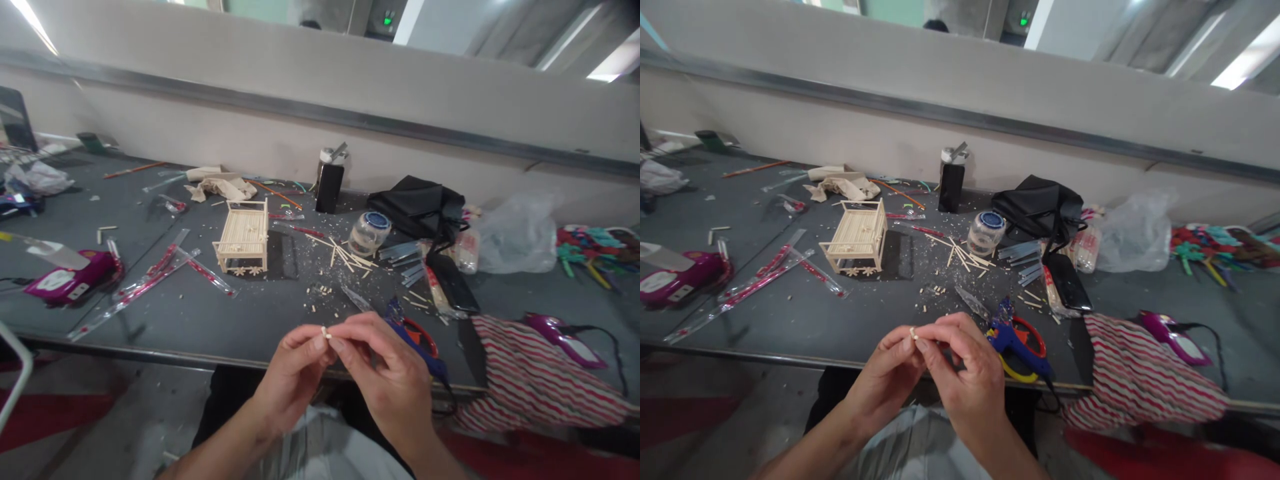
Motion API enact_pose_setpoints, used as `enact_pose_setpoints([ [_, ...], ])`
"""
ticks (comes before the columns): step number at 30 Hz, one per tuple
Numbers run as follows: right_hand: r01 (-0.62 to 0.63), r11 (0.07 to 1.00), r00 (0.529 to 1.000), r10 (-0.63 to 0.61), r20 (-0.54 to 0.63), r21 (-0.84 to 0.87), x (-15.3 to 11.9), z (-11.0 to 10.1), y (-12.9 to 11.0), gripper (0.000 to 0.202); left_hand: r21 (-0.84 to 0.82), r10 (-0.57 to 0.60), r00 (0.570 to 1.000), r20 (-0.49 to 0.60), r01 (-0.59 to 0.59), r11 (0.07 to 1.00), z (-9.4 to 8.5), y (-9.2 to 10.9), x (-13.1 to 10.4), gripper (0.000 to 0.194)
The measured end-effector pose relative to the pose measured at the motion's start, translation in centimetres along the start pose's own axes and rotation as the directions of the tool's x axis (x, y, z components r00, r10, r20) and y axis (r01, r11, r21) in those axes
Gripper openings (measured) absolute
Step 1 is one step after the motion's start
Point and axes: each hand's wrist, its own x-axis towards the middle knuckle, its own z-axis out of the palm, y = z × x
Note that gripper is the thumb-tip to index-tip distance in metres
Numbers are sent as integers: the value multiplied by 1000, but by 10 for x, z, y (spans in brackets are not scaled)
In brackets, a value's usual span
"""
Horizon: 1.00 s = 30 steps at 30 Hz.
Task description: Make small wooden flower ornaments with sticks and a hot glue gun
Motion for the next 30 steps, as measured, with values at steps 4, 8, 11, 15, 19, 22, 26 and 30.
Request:
enact_pose_setpoints([
  [4,-4,1000,1000,4,10,-2,0,-1,0,9,12,3,1000,0,-3,1000,1,1,-1,21],
  [8,-21,1000,1000,21,18,-1,1,-1,0,9,6,11,1000,-7,-11,1000,2,2,-2,22],
  [11,-38,999,999,38,28,-2,0,-2,-1,9,-12,10,1000,-7,-10,1000,2,2,-2,21],
  [15,-48,999,998,49,32,-15,-1,-3,0,11,-27,-5,1000,12,5,1000,1,1,-1,22],
  [19,-50,999,998,50,41,-12,-3,-3,1,12,-18,-6,1000,13,7,1000,0,0,-1,22],
  [22,-42,999,999,42,25,-12,-4,-3,1,11,-19,3,1000,-9,-3,1000,1,-1,-1,23],
  [26,-20,999,1000,20,20,-33,-5,-4,0,9,-19,3,1000,-22,-3,1000,3,0,-2,23],
  [30,-4,1000,1000,5,21,-24,-4,-4,-1,9,-9,16,1000,-10,-16,1000,3,1,-3,22],
])
